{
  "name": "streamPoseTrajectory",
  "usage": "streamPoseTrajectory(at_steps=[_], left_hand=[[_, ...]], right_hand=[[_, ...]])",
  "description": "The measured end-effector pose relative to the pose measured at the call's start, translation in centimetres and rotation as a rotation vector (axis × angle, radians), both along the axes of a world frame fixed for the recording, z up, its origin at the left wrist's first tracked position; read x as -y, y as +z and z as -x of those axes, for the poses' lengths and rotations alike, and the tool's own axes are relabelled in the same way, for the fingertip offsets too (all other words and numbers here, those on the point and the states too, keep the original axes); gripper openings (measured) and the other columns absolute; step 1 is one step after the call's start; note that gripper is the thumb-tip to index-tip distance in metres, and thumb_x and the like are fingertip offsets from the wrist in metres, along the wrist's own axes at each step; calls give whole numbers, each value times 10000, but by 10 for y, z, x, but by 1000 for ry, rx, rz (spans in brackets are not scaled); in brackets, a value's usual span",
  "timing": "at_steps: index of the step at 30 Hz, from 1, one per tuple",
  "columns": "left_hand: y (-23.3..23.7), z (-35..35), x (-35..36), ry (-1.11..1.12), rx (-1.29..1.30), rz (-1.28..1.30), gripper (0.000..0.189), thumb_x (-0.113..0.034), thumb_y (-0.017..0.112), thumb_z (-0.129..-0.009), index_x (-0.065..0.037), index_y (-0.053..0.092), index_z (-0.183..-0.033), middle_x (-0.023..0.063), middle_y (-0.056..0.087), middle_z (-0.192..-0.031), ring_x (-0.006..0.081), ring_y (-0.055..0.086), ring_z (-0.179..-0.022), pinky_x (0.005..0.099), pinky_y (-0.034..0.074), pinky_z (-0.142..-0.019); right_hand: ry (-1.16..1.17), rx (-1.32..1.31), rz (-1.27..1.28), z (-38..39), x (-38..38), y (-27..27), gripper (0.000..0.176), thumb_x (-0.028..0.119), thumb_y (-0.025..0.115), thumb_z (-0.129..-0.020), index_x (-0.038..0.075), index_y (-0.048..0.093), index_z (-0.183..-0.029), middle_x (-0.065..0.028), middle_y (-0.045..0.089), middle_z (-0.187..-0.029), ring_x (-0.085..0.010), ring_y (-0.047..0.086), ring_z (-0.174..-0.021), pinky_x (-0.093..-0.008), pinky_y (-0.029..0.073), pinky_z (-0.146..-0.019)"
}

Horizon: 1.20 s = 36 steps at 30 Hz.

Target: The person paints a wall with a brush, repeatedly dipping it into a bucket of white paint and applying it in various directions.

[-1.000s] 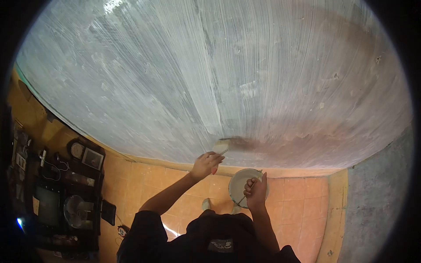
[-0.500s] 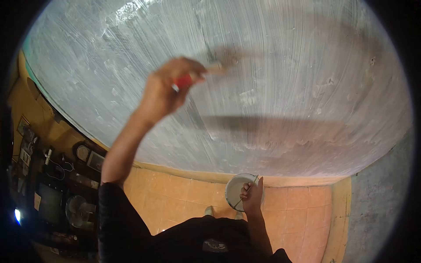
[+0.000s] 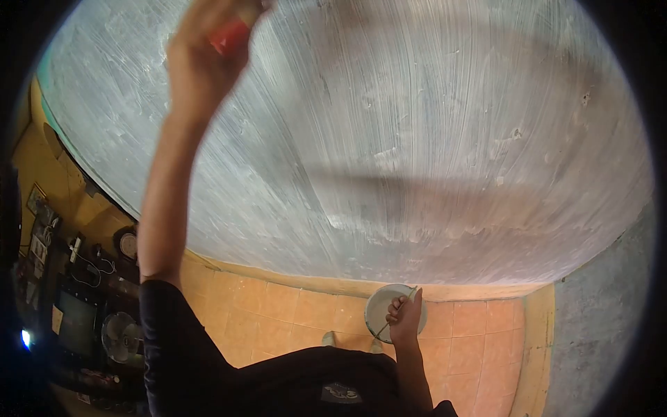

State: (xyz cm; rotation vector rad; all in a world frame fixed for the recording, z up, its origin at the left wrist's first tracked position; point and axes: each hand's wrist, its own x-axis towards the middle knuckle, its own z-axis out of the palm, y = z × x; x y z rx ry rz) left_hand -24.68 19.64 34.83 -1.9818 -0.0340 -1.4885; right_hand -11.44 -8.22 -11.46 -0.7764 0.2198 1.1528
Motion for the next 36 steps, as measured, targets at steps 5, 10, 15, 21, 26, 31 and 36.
streamPoseTrajectory(at_steps=[5, 10, 15, 21, 26, 31, 36], left_hand=[[-151, -14, 5, -45, -168, 18, 305, -103, 777, -728, -168, 752, -1025, -11, 719, -1113, 202, 684, -963, 271, 570, -664], [-312, -22, 17, -65, -308, 41, 344, -136, 692, -811, -182, 717, -1150, -14, 629, -1258, 187, 658, -996, 210, 536, -592], [-441, -22, 35, -118, -399, 214, 367, -152, 687, -785, -167, 715, -1151, -13, 606, -1252, 205, 633, -1048, 257, 567, -665], [-545, -20, 54, -217, -482, 456, 453, -179, 692, -763, -135, 672, -1213, 11, 596, -1252, 237, 629, -1028, 295, 578, -723], [-578, -9, 64, -212, -510, 547, 403, -177, 683, -767, -111, 677, -1164, 21, 619, -1205, 239, 637, -1039, 322, 588, -724], [-557, 16, 51, -202, -542, 690, 405, -110, 728, -709, -146, 699, -1112, -13, 639, -1194, 181, 644, -1008, 281, 584, -675], [-447, 33, 19, -162, -491, 684, 427, -70, 725, -709, -174, 689, -1122, -15, 648, -1181, 190, 635, -981, 291, 568, -612]], right_hand=[[15, 19, -9, -8, 8, -2, 555, 692, 405, -970, 156, 476, -848, 11, 464, -721, -103, 387, -527, -230, 316, -458], [41, 16, 61, -16, 17, -3, 544, 673, 375, -990, 158, 449, -830, 2, 436, -695, -103, 360, -506, -232, 285, -431], [67, 12, 112, -20, 29, -1, 544, 675, 387, -983, 158, 460, -831, 11, 445, -700, -101, 363, -508, -225, 292, -438], [64, 4, 191, -18, 37, -5, 530, 655, 366, -998, 158, 442, -828, 5, 428, -691, -99, 342, -489, -225, 267, -412], [72, -9, 204, -17, 41, -11, 512, 638, 368, -1003, 169, 446, -815, 13, 422, -672, -93, 355, -482, -220, 266, -401], [84, -14, 213, -16, 42, -6, 473, 592, 379, -1011, 171, 449, -806, 13, 422, -675, -94, 354, -485, -221, 269, -401], [120, 29, 176, -8, 33, -5, 456, 592, 411, -992, 174, 458, -816, 26, 425, -682, -91, 359, -504, -231, 289, -439]])
